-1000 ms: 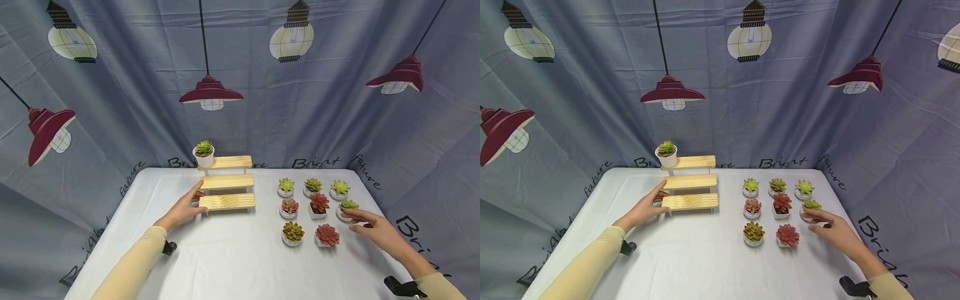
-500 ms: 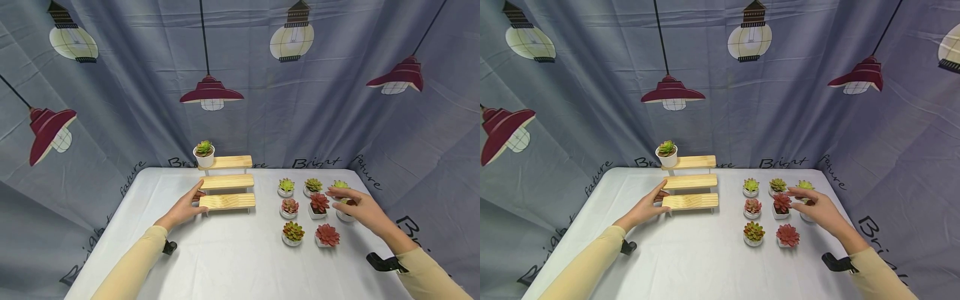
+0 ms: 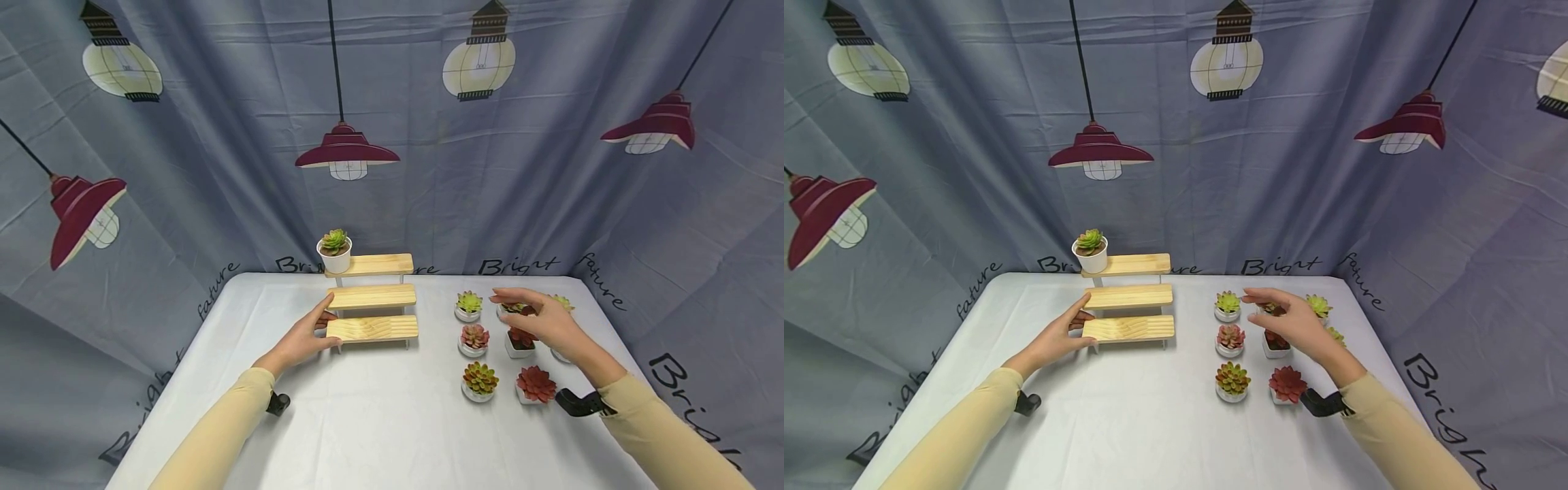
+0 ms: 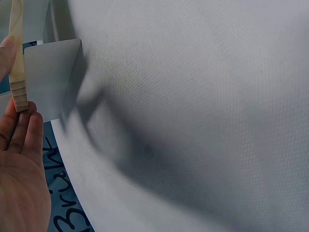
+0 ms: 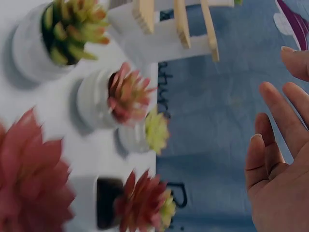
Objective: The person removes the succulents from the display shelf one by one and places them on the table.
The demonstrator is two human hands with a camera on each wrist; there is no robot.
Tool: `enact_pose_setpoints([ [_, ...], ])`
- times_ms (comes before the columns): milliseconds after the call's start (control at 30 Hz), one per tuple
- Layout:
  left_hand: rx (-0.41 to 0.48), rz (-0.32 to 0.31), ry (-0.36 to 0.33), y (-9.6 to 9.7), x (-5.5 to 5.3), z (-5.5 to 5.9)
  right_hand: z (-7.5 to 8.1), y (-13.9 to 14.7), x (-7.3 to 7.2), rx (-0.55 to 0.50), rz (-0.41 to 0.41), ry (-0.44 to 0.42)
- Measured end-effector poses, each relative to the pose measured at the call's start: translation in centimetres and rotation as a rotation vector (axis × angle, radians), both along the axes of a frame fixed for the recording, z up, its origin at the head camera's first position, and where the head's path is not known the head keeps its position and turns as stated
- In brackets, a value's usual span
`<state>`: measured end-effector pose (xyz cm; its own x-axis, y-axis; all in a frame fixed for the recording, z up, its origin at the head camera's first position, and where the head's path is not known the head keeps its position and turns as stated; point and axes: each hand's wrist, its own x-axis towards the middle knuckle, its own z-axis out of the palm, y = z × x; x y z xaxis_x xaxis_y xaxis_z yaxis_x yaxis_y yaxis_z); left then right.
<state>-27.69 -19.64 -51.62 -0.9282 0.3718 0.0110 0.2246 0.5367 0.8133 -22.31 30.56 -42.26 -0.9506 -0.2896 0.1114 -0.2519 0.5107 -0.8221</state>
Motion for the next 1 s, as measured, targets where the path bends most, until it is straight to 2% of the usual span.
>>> enact_pose_setpoints([
  [100, -0.004, 0.002, 0.002, 0.0, -0.1, 0.0, 0.4, -1.4, -0.7, -0.012, 0.018, -0.012],
  [333, -0.009, 0.000, 0.014, 0.0, -0.1, -0.1, 1.3, -5.2, -2.7, -0.030, 0.098, 0.038],
  [467, -0.006, 0.001, 0.003, 0.1, 0.0, -0.1, 1.7, -7.4, -3.8, -0.070, 0.142, 0.018],
  [1000, 0.017, 0.005, 0.008, 0.2, 0.2, 0.1, 1.8, -13.9, -6.7, -0.117, 0.203, -0.013],
])
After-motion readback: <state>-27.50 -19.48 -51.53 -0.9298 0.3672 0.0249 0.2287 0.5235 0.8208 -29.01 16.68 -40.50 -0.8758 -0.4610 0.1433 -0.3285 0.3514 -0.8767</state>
